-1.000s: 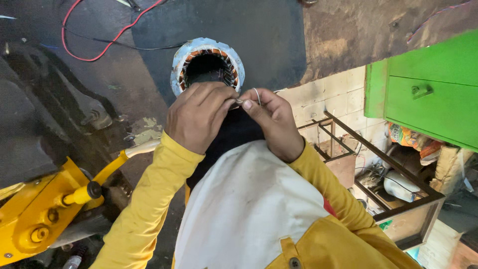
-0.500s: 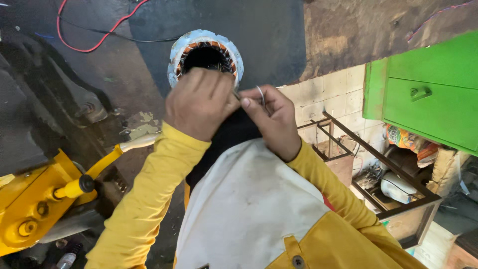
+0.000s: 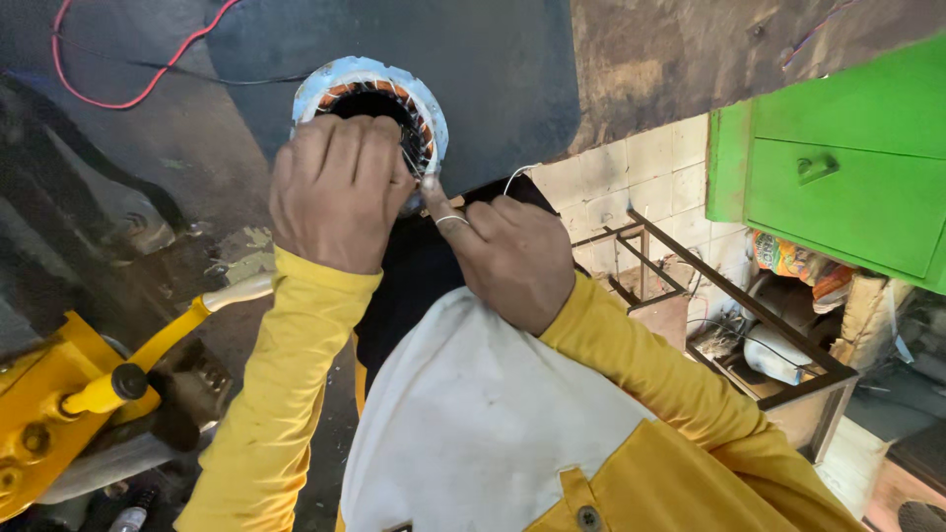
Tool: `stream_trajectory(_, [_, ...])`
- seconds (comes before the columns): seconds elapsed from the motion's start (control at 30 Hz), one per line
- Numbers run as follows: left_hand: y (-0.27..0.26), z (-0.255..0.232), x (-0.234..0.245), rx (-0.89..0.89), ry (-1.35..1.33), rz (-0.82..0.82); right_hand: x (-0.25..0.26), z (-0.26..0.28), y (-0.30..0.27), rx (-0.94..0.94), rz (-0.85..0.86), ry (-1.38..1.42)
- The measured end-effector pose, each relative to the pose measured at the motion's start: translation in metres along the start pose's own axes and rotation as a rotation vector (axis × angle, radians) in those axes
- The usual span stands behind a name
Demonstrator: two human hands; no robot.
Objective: The person winds copper wire around a stator core using a handheld tool. They use a hammer to tap the wire into place and a screwdriver to adjust the winding. The person also uses scissors to cut the wire and continues to wind and secure the copper wire into the stator slots.
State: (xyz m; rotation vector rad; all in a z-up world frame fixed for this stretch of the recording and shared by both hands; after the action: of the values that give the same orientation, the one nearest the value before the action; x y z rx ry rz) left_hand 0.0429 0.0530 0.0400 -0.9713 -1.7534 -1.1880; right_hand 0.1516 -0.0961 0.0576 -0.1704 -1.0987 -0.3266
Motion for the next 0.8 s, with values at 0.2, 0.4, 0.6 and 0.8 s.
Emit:
stream_trajectory(0.2, [-0.005,-0.009,0.006,0.079,-0.126,0.009,-0.003,-0.004,0.000,0.003,0.010,0.053])
stream_trajectory(0.4, [-0.004,-0.030,0.000,0.630,-1.253,0.050,-0.002,-0.022,-0.015,-0.210,-0.046,0.463])
stream_trajectory(0.6, [-0.007,-0.016,-0.009,0.614,-1.335,0.047,-0.006,-0.033,-0.001,-0.202,-0.056,0.346])
stream_trajectory(0.8, [-0.009,-0.023,-0.012,0.624,-1.180,-0.055,-0.001,-0.048,0.021,-0.025,-0.094,0.313])
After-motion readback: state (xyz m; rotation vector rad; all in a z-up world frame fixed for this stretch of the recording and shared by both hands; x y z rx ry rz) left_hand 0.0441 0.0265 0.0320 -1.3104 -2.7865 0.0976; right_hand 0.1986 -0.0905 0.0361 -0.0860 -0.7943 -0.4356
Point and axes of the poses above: each hand's wrist, its own y-axis towards the middle knuckle, its own x-axis out of the back of the hand, z = x × y, the point moved 2 cm from there along y, towards the middle knuckle, and after that the axes turned 10 degrees about -x, right-handed, at the moved point
